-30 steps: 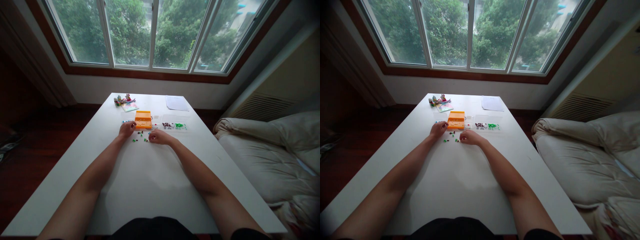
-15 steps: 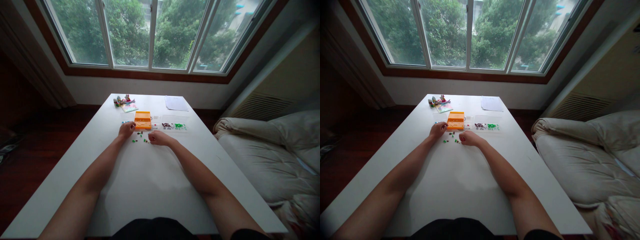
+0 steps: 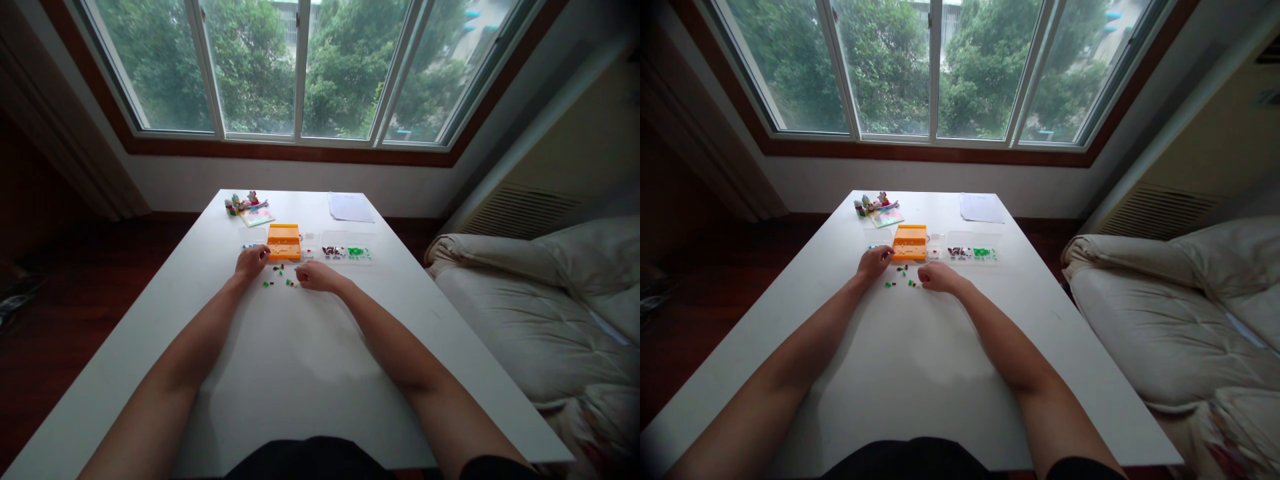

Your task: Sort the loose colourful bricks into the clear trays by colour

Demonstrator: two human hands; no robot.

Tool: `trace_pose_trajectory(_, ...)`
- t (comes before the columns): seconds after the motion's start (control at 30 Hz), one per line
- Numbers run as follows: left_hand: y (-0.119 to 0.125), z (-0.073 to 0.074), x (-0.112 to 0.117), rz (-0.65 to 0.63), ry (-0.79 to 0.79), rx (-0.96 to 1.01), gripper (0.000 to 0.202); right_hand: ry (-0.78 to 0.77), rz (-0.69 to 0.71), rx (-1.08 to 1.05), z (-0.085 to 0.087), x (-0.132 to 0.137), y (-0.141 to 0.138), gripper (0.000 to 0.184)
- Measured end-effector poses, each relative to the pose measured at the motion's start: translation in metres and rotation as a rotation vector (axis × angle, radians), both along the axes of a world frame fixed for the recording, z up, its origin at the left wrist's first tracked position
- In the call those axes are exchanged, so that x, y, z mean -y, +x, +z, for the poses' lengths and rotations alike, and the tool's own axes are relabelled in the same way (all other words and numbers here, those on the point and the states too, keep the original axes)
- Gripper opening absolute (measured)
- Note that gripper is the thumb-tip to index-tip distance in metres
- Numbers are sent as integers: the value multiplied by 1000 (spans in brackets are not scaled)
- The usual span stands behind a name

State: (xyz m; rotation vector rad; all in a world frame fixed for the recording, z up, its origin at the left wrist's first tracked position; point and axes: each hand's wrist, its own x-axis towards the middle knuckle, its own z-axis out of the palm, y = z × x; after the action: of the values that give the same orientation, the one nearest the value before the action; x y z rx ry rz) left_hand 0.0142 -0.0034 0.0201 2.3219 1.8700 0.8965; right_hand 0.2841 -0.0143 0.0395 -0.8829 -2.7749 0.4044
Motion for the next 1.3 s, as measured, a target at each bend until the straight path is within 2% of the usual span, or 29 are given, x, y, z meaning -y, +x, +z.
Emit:
trace_pose_trajectory(0.13,0,-1,-1,-3,12,-1,23,-6,-7,-104,6,-5,9,10)
trace_pose_trajectory(0.2,0,-2,-1,-11,17,2,23,18,-67,-196,8,-12,18,11)
trace_pose_trajectory(0.33,-1,-2,-1,-15,22,5,23,135,-379,-417,8,-32,41,12)
trace_pose_trajectory(0.47,0,-1,-1,-15,16,3,22,265,-678,-554,-4,-54,72,13)
trace_pose_trajectory(0.6,1,-1,0,-6,10,8,22,291,-823,-584,-22,-67,97,24)
trace_pose_trajectory(0.7,2,-1,0,-13,15,2,22,283,-887,-603,-31,-71,104,33)
trace_pose_trajectory(0.83,2,0,1,-5,3,-8,22,247,-915,-606,-35,-73,106,26)
trace_pose_trajectory(1.07,2,0,1,-22,13,-7,22,271,-901,-588,-32,-70,104,22)
trace_pose_trajectory(1.2,2,-1,0,-24,16,3,21,301,-793,-556,-27,-62,85,20)
trace_pose_trajectory(1.3,1,-3,-1,-19,15,0,22,273,-611,-494,-22,-49,57,17)
